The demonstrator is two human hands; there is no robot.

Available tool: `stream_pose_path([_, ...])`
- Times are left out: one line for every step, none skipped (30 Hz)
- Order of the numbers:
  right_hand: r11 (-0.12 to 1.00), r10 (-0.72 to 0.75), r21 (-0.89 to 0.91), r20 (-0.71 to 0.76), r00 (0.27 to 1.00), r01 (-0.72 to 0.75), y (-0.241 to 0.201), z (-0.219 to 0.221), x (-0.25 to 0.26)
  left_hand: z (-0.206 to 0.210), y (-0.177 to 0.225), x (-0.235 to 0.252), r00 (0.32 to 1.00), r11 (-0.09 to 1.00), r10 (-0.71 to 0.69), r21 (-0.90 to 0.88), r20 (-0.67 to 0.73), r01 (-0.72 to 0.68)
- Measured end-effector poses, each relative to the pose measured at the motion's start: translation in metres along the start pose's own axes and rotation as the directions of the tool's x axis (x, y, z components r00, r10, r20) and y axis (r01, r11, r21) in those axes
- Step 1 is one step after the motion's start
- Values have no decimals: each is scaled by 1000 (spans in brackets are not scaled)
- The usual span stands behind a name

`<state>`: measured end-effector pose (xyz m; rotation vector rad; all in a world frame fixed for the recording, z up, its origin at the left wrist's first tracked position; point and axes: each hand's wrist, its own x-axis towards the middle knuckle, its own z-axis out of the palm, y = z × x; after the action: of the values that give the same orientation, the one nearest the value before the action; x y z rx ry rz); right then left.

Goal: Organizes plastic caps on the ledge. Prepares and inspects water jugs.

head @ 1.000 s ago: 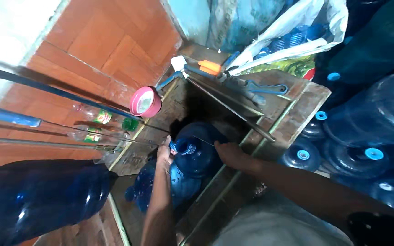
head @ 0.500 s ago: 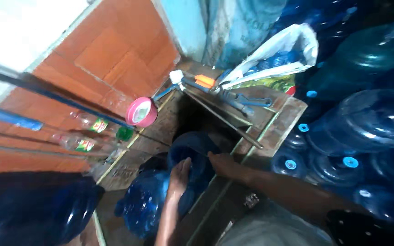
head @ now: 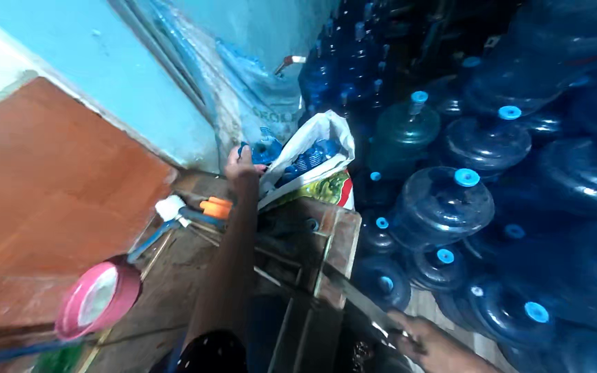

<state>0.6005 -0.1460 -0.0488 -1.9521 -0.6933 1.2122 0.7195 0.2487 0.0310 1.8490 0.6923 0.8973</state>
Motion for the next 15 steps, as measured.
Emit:
stream_pose_path([998, 45, 37, -38, 998, -43, 7, -6, -7, 20, -11, 9, 999, 996, 30, 88, 31, -33])
stream_pose_path([993, 101, 64, -54, 993, -98, 11, -12, -12, 36, -23, 16, 993, 976, 39, 209, 109, -62])
stream_pose_path([986, 148, 85, -73, 986, -142, 14, -16, -16, 51, -36, 20, 981, 942, 23, 324, 193, -86])
stream_pose_path([979, 183, 109, -97, 978, -172, 15, -20, -18, 63, -49, 23, 960, 900, -39, 427, 276, -86])
stream_pose_path([973, 203, 134, -128, 971, -186, 15, -23, -21, 72, -57, 23, 931, 855, -148, 516, 335, -50])
stream_pose_path([970, 214, 151, -164, 963, -190, 15, -25, -22, 77, -61, 20, 897, 815, -256, 580, 361, 0])
stream_pose_path([970, 216, 155, -201, 956, -187, 13, -27, -22, 79, -58, 15, 872, 794, -331, 606, 360, 52])
stream_pose_path([973, 214, 132, -227, 950, -187, 10, -30, -21, 79, -54, 11, 861, 804, -365, 587, 355, 100])
stream_pose_path([977, 210, 88, -237, 949, -194, 6, -34, -18, 76, -55, 9, 860, 828, -363, 548, 359, 121])
stream_pose_path([980, 197, 29, -250, 948, -196, 0, -37, -13, 71, -56, 6, 860, 846, -342, 523, 379, 106])
stream_pose_path([980, 177, -38, -267, 947, -194, -5, -41, -5, 65, -58, 4, 854, 853, -307, 519, 420, 51])
stream_pose_path([975, 161, -102, -277, 947, -196, -10, -44, 3, 58, -63, 0, 831, 845, -273, 533, 484, -33])
stream_pose_path([967, 138, -168, -288, 948, -191, -16, -47, 12, 52, -67, -6, 794, 820, -259, 560, 550, -120])
stream_pose_path([952, 122, -237, -287, 950, -194, -22, -49, 22, 47, -72, -13, 755, 794, -257, 577, 604, -191])
stream_pose_path([932, 108, -305, -281, 954, -196, -28, -50, 32, 44, -73, -19, 732, 764, -281, 607, 620, -221])
